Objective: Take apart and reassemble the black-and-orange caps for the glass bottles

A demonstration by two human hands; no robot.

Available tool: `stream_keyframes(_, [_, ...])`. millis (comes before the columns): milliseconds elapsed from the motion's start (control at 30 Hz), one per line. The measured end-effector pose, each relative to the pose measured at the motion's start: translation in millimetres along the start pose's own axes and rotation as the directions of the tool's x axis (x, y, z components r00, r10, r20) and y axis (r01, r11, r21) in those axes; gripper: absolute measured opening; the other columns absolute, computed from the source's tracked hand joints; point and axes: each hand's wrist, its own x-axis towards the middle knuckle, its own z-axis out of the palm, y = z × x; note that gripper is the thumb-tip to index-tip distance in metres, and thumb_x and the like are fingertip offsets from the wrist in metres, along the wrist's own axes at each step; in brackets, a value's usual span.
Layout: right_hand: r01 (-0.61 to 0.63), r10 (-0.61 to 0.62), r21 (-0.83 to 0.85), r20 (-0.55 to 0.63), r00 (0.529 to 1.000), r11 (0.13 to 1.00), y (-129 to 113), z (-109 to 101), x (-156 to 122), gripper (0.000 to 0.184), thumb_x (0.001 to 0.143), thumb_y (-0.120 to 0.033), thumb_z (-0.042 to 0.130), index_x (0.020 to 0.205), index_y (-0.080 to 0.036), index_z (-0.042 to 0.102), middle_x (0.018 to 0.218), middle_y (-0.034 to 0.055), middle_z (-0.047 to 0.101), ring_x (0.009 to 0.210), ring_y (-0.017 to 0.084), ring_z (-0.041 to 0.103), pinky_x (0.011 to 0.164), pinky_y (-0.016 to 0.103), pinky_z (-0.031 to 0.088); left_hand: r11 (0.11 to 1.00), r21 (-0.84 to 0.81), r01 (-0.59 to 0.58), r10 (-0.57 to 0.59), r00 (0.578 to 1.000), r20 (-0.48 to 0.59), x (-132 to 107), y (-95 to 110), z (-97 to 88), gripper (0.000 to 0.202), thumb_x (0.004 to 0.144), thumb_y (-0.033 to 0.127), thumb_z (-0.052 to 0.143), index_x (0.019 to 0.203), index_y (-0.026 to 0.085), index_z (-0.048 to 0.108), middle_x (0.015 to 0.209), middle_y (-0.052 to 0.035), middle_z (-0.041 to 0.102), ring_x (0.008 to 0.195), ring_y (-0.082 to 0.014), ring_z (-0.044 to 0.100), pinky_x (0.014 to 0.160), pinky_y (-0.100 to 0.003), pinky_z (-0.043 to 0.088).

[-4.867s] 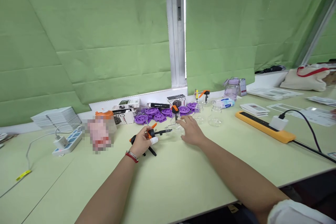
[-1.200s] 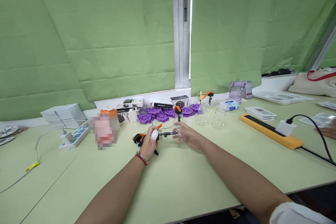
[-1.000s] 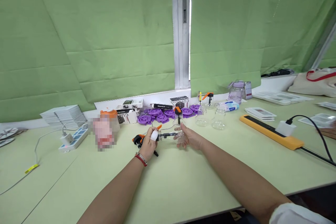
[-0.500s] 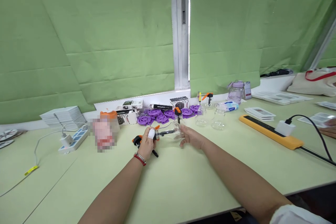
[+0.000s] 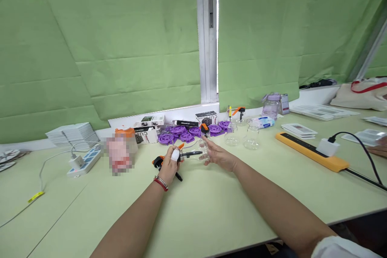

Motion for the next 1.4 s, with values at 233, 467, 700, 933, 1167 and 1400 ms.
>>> stream_keyframes(233, [-0.139, 0.136, -0.072, -0.042, 0.99, 0.988, 4, 0, 2, 0.062, 0.084, -0.058, 0.049, 0.13, -0.017, 0.041, 0.079, 0.0077, 0.066, 0.05, 0.015, 0.063, 0.043, 0.022, 0.042, 0.997, 0.059, -0.054, 0.051, 0.998, 0.039, -3, 4, 1.2, 0.029, 0.087, 0.05, 0.042, 0.096, 0.023, 0.044, 0.065, 0.0049, 0.046, 0.046, -0.006, 0.033, 0.041, -0.016, 0.026])
stream_keyframes(467, [-0.082, 0.081, -0.028, -0.055, 0.995, 0.996, 2, -1, 3, 0.063, 0.082, -0.053, 0.056, 0.135, -0.023, 0.04, 0.12, 0.0148, 0.057, 0.075, 0.017, 0.067, 0.057, 0.027, 0.051, 0.996, 0.065, -0.068, 0.067, 0.998, 0.018, -1, -2, 0.3, 0.031, 0.088, 0.052, 0.04, 0.098, 0.023, 0.044, 0.065, 0.0049, 0.047, 0.044, -0.0057, 0.032, 0.039, -0.016, 0.024])
stream_keyframes(700, [-0.122, 0.122, 0.005, 0.019, 0.992, 0.993, 3, -3, 1, 0.061, 0.083, -0.053, 0.055, 0.131, -0.018, 0.042, 0.092, 0.0108, 0.066, 0.062, 0.019, 0.068, 0.045, 0.023, 0.044, 0.996, 0.045, -0.071, 0.071, 0.997, 0.015, -2, -1, -0.4, 0.03, 0.088, 0.052, 0.04, 0.097, 0.024, 0.045, 0.064, 0.0054, 0.046, 0.043, -0.0057, 0.032, 0.039, -0.017, 0.025])
stream_keyframes(933, [-0.105, 0.106, 0.009, -0.041, 0.994, 0.994, 3, 2, 4, 0.055, 0.084, -0.057, 0.05, 0.122, -0.017, 0.05, 0.11, 0.0153, 0.062, 0.068, 0.017, 0.067, 0.047, 0.025, 0.048, 0.997, 0.045, -0.055, 0.055, 0.998, -0.005, 0, -1, -1.6, 0.033, 0.087, 0.054, 0.04, 0.099, 0.024, 0.045, 0.065, 0.0056, 0.045, 0.042, -0.005, 0.029, 0.038, -0.016, 0.025])
stream_keyframes(1167, [-0.03, 0.027, 0.038, 0.081, 0.996, 0.999, 1, -3, -2, 0.067, 0.075, -0.041, 0.068, 0.132, -0.021, 0.04, 0.104, 0.0111, 0.064, 0.064, 0.018, 0.068, 0.042, 0.02, 0.041, 0.998, 0.055, -0.041, 0.041, 0.999, -0.006, -1, 3, -2.5, 0.036, 0.087, 0.057, 0.038, 0.099, 0.023, 0.044, 0.064, 0.0058, 0.044, 0.042, -0.0058, 0.029, 0.038, -0.017, 0.025])
stream_keyframes(1400, [-0.342, 0.342, -0.027, 0.02, 0.939, 0.939, 16, -1, 8, 0.062, 0.088, -0.064, 0.021, 0.092, -0.012, 0.055, 0.06, 0.0081, 0.065, 0.037, 0.012, 0.054, 0.03, 0.018, 0.029, 0.993, 0.096, -0.074, 0.072, 0.997, 0.024, -1, 1, -2.1, 0.032, 0.087, 0.054, 0.041, 0.093, 0.023, 0.045, 0.061, 0.0054, 0.044, 0.044, -0.0062, 0.032, 0.04, -0.018, 0.025])
